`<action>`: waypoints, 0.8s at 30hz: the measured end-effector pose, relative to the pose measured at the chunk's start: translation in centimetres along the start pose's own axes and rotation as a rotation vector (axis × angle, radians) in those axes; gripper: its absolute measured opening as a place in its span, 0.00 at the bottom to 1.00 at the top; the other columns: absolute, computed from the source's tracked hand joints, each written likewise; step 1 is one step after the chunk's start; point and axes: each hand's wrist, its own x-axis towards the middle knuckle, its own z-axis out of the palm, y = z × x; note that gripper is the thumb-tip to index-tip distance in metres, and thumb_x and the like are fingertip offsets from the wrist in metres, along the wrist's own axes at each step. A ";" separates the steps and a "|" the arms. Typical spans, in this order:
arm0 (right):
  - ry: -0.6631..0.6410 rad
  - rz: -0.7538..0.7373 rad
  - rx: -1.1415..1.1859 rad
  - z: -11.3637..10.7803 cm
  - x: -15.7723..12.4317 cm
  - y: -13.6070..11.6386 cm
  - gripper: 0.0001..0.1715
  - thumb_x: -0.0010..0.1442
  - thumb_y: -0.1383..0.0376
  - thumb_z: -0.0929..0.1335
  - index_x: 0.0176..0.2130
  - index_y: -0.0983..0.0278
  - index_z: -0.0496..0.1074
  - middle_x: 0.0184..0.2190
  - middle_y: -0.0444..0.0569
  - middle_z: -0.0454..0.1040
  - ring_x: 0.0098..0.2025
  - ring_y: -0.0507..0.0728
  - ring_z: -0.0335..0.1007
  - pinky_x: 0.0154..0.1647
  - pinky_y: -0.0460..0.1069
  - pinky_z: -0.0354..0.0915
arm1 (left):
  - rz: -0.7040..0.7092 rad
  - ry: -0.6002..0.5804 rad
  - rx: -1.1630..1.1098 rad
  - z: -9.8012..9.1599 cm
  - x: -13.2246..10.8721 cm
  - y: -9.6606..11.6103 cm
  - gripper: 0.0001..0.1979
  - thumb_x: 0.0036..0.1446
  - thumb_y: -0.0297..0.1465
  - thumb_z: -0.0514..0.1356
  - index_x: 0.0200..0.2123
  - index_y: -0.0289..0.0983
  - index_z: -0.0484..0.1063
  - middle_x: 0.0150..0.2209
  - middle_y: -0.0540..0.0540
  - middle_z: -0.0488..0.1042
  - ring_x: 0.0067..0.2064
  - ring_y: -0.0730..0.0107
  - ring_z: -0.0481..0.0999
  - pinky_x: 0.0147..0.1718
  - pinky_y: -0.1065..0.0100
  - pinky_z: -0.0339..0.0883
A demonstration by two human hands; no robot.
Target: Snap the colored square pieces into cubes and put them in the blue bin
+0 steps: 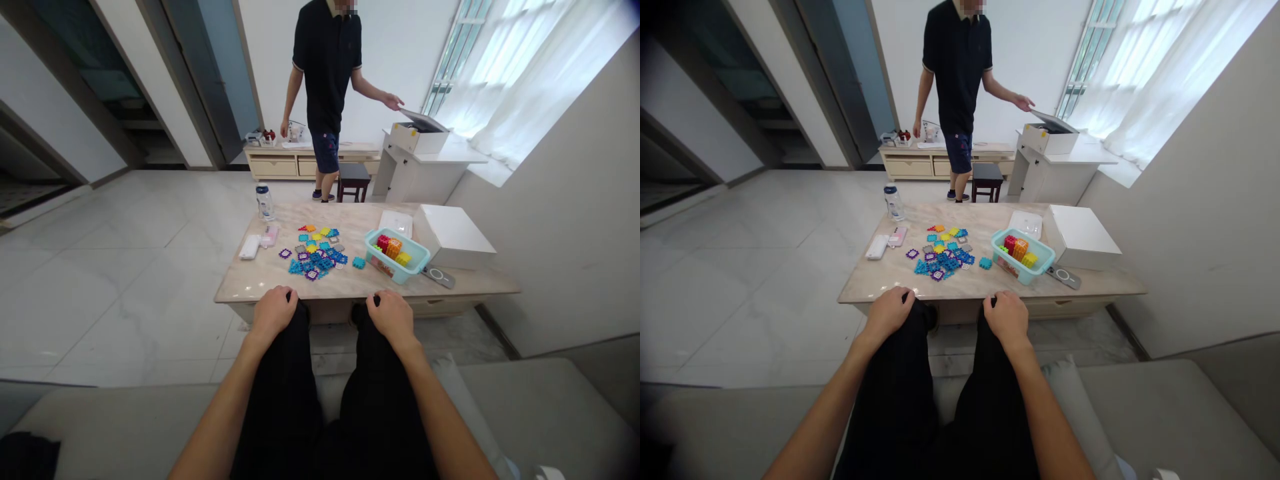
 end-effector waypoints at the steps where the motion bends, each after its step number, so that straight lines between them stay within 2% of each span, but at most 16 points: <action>1: -0.003 0.004 0.003 -0.1 0.0 0.0 0.24 0.80 0.56 0.66 0.51 0.66 0.88 0.53 0.60 0.87 0.58 0.66 0.83 0.58 0.53 0.71 | 0.002 0.000 0.004 0.0 0.0 -0.1 0.26 0.79 0.39 0.49 0.51 0.37 0.87 0.57 0.33 0.87 0.59 0.43 0.86 0.56 0.54 0.76; 7: -0.005 -0.008 0.016 -0.3 -0.5 0.6 0.24 0.80 0.56 0.65 0.52 0.66 0.88 0.52 0.60 0.88 0.58 0.66 0.83 0.61 0.54 0.71 | 0.002 -0.028 0.050 -0.5 0.6 -0.2 0.27 0.78 0.42 0.49 0.48 0.38 0.88 0.52 0.31 0.88 0.55 0.41 0.87 0.53 0.54 0.76; 11: 0.012 -0.020 0.051 0.2 -0.4 1.9 0.23 0.80 0.57 0.65 0.51 0.65 0.88 0.51 0.58 0.88 0.57 0.66 0.83 0.60 0.55 0.72 | 0.000 -0.077 0.081 -1.2 3.7 -0.9 0.26 0.76 0.44 0.52 0.44 0.38 0.88 0.47 0.30 0.89 0.53 0.39 0.87 0.52 0.54 0.75; 14: 0.056 -0.042 0.081 0.8 -0.3 2.8 0.23 0.80 0.56 0.65 0.51 0.64 0.87 0.51 0.58 0.88 0.55 0.66 0.84 0.58 0.56 0.73 | 0.009 -0.126 0.059 -1.1 8.1 -1.9 0.20 0.74 0.43 0.56 0.47 0.41 0.87 0.49 0.34 0.89 0.54 0.43 0.87 0.50 0.56 0.75; 17: 0.100 -0.085 0.105 1.3 -0.3 3.4 0.23 0.80 0.55 0.65 0.52 0.64 0.86 0.51 0.58 0.88 0.54 0.67 0.84 0.59 0.58 0.74 | 0.009 -0.156 0.022 0.2 13.7 -2.4 0.16 0.71 0.38 0.59 0.52 0.42 0.86 0.53 0.38 0.89 0.56 0.47 0.86 0.51 0.59 0.75; 20: 0.124 -0.105 0.141 1.8 -0.4 3.8 0.23 0.79 0.54 0.65 0.52 0.64 0.85 0.52 0.60 0.88 0.55 0.68 0.84 0.61 0.61 0.74 | -0.002 -0.153 0.000 2.4 19.6 -2.1 0.17 0.69 0.33 0.60 0.56 0.41 0.84 0.58 0.38 0.87 0.60 0.47 0.85 0.54 0.59 0.75; 24: 0.151 -0.083 0.225 2.2 0.0 4.4 0.24 0.78 0.50 0.65 0.53 0.61 0.85 0.53 0.61 0.88 0.54 0.71 0.85 0.61 0.64 0.75 | 0.006 -0.137 -0.021 6.1 26.9 -0.8 0.19 0.69 0.33 0.63 0.61 0.37 0.80 0.63 0.32 0.83 0.64 0.45 0.82 0.59 0.58 0.73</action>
